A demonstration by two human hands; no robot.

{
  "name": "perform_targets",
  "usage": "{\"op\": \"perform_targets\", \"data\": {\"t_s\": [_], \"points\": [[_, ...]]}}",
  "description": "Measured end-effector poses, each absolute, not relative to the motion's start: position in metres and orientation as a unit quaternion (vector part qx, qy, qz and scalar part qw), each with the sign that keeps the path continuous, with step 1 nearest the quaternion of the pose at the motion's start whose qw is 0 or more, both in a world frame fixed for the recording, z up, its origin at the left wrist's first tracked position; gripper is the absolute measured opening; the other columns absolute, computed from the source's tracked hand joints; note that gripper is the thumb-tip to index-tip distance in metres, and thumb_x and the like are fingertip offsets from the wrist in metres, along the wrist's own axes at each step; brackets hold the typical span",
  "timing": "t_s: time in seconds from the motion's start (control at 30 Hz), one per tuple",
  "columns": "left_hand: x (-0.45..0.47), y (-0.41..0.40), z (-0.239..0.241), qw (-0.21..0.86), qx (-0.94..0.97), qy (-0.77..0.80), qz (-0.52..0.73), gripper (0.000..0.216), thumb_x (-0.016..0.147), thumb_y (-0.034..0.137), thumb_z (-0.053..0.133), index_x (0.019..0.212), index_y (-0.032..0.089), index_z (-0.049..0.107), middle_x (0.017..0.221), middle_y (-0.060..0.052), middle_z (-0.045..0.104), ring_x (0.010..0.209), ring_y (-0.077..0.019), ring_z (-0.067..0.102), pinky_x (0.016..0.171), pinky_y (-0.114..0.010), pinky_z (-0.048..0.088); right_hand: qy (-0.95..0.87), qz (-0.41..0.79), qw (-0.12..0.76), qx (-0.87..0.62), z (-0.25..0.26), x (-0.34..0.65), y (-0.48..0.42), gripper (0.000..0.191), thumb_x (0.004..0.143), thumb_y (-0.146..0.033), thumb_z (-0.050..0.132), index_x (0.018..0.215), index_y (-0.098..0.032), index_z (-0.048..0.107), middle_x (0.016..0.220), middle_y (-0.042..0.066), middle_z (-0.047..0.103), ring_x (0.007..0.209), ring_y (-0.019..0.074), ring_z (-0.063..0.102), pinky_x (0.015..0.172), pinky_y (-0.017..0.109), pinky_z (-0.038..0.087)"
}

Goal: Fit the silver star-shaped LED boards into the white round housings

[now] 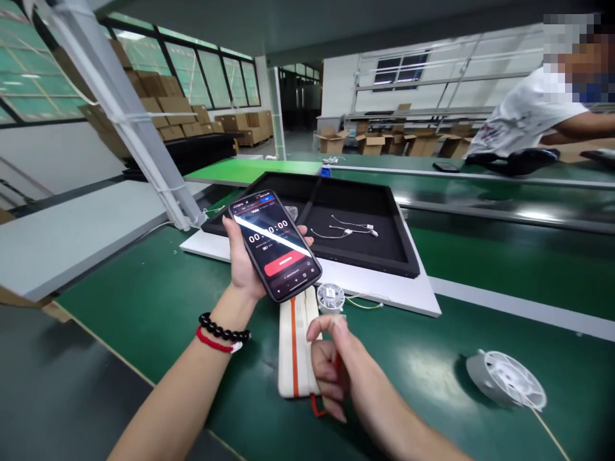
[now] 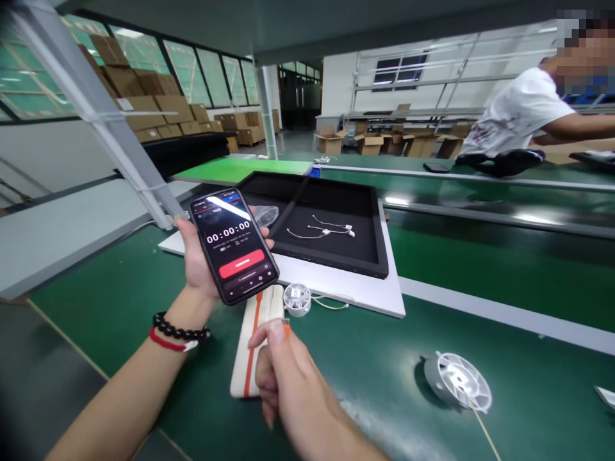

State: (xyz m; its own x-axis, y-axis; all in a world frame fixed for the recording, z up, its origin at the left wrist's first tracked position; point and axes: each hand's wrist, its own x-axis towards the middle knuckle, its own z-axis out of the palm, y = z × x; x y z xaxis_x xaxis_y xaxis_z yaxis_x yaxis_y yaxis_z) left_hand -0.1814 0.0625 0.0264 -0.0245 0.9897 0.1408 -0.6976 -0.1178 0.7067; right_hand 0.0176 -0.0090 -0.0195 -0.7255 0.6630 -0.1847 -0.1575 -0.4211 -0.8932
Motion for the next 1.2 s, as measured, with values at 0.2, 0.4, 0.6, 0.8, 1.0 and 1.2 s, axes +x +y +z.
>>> {"op": "perform_targets", "data": {"t_s": [0.2, 0.4, 0.6, 0.8, 1.0, 1.2], "points": [[-0.174, 0.064, 0.022, 0.634, 0.249, 0.231, 0.695, 0.105, 0.088, 0.091, 0.007, 0.114, 0.014, 0.072, 0.104, -0.016, 0.077, 0.093, -0.032, 0.076, 0.08, -0.048, 0.065, -0.424, 0.825, 0.225, -0.298, -0.015, 0.001, 0.017, 0.069, 0.069, -0.086, 0.067, 0.087, -0.024, 0.044, 0.053, -0.014, 0.035, 0.04, 0.0029, 0.015, 0.036, 0.015, 0.013], [-0.168, 0.063, 0.019, 0.67, 0.251, 0.225, 0.662, 0.115, 0.084, 0.091, -0.002, 0.116, 0.01, 0.074, 0.102, -0.021, 0.077, 0.089, -0.0374, 0.077, 0.074, -0.054, 0.065, -0.461, 0.806, 0.242, -0.283, -0.013, 0.002, 0.027, 0.068, 0.07, -0.083, 0.068, 0.091, -0.022, 0.05, 0.047, -0.011, 0.052, 0.03, 0.0033, 0.023, 0.029, 0.016, 0.023], [-0.164, 0.062, 0.015, 0.67, 0.271, 0.213, 0.657, 0.115, 0.083, 0.091, -0.003, 0.124, 0.012, 0.07, 0.105, -0.021, 0.077, 0.091, -0.0366, 0.077, 0.076, -0.055, 0.065, -0.48, 0.807, 0.238, -0.248, -0.016, 0.003, 0.033, 0.064, 0.073, -0.08, 0.069, 0.082, -0.019, 0.053, 0.049, -0.008, 0.058, 0.028, 0.0025, 0.032, 0.029, 0.015, 0.03], [-0.164, 0.061, 0.011, 0.661, 0.298, 0.204, 0.658, 0.113, 0.084, 0.089, -0.004, 0.129, 0.014, 0.068, 0.105, -0.021, 0.077, 0.093, -0.0337, 0.077, 0.077, -0.052, 0.065, -0.452, 0.829, 0.223, -0.241, -0.02, 0.003, 0.037, 0.076, 0.064, -0.082, 0.074, 0.091, -0.012, 0.062, 0.06, 0.001, 0.069, 0.037, 0.0078, 0.055, 0.036, 0.017, 0.044], [-0.164, 0.06, 0.007, 0.664, 0.329, 0.196, 0.642, 0.113, 0.083, 0.091, -0.001, 0.137, 0.015, 0.063, 0.109, -0.022, 0.076, 0.094, -0.0356, 0.076, 0.075, -0.055, 0.064, -0.422, 0.838, 0.231, -0.256, -0.029, 0.0, 0.037, 0.076, 0.06, -0.082, 0.077, 0.086, -0.011, 0.063, 0.067, 0.006, 0.073, 0.052, 0.0131, 0.068, 0.04, 0.017, 0.046], [-0.158, 0.059, 0.003, 0.671, 0.336, 0.196, 0.631, 0.099, 0.089, 0.09, 0.018, 0.136, 0.016, 0.064, 0.107, -0.019, 0.076, 0.093, -0.0332, 0.075, 0.078, -0.05, 0.064, -0.405, 0.842, 0.235, -0.268, -0.033, -0.002, 0.033, 0.077, 0.058, -0.082, 0.078, 0.084, -0.011, 0.064, 0.063, 0.006, 0.072, 0.051, 0.0123, 0.068, 0.046, 0.019, 0.049]]}}
